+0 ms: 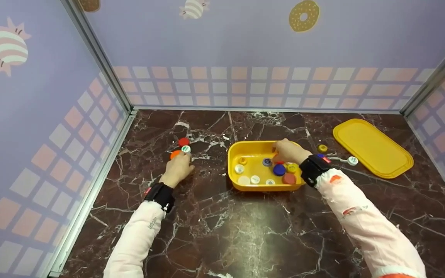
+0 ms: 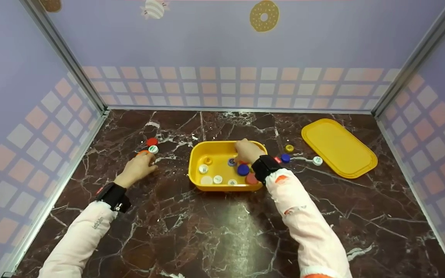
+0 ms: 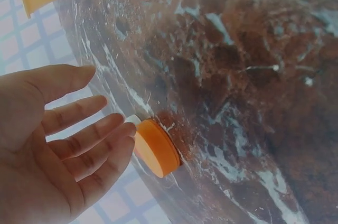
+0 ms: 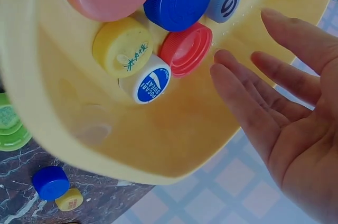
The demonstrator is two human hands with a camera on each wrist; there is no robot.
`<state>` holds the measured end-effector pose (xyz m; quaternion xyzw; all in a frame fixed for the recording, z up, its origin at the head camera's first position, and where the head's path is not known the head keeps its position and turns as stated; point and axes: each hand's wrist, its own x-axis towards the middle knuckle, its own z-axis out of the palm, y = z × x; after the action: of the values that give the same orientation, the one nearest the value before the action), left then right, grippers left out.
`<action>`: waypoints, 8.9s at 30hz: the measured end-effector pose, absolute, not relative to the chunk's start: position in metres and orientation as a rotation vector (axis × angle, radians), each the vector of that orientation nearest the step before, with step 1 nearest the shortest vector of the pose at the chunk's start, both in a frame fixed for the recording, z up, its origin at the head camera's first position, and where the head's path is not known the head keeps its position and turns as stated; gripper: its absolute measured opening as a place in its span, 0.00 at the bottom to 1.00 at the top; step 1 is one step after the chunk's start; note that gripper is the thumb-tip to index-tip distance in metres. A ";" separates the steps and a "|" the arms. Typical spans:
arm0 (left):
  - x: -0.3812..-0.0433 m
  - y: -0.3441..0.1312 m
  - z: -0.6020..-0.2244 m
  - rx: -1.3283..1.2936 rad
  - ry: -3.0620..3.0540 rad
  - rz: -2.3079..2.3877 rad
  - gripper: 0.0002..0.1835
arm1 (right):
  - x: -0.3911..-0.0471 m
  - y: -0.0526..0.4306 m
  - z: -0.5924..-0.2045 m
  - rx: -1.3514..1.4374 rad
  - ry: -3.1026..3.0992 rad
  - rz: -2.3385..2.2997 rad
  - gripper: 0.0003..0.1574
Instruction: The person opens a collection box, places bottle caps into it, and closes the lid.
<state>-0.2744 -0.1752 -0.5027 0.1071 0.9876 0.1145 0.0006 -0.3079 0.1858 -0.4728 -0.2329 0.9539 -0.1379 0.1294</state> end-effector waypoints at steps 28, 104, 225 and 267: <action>-0.297 -0.179 -0.515 0.028 3.257 0.347 0.25 | -0.297 0.224 -0.459 -0.775 2.920 -0.596 0.19; -0.305 -0.116 -0.462 0.482 3.314 0.398 0.28 | -0.274 0.349 -0.488 -0.364 2.904 -0.601 0.20; -0.271 -0.018 -0.472 0.946 2.822 0.025 0.31 | -0.286 0.327 -0.512 -0.370 2.957 -0.546 0.32; -0.292 -0.091 -0.459 0.700 3.072 0.266 0.21 | -0.287 0.322 -0.506 -0.477 3.035 -0.556 0.12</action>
<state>-0.2924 -0.0907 -0.4589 0.2215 0.9715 0.0842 -0.0104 -0.2870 0.3215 -0.5055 -0.1529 0.9720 -0.1780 0.0097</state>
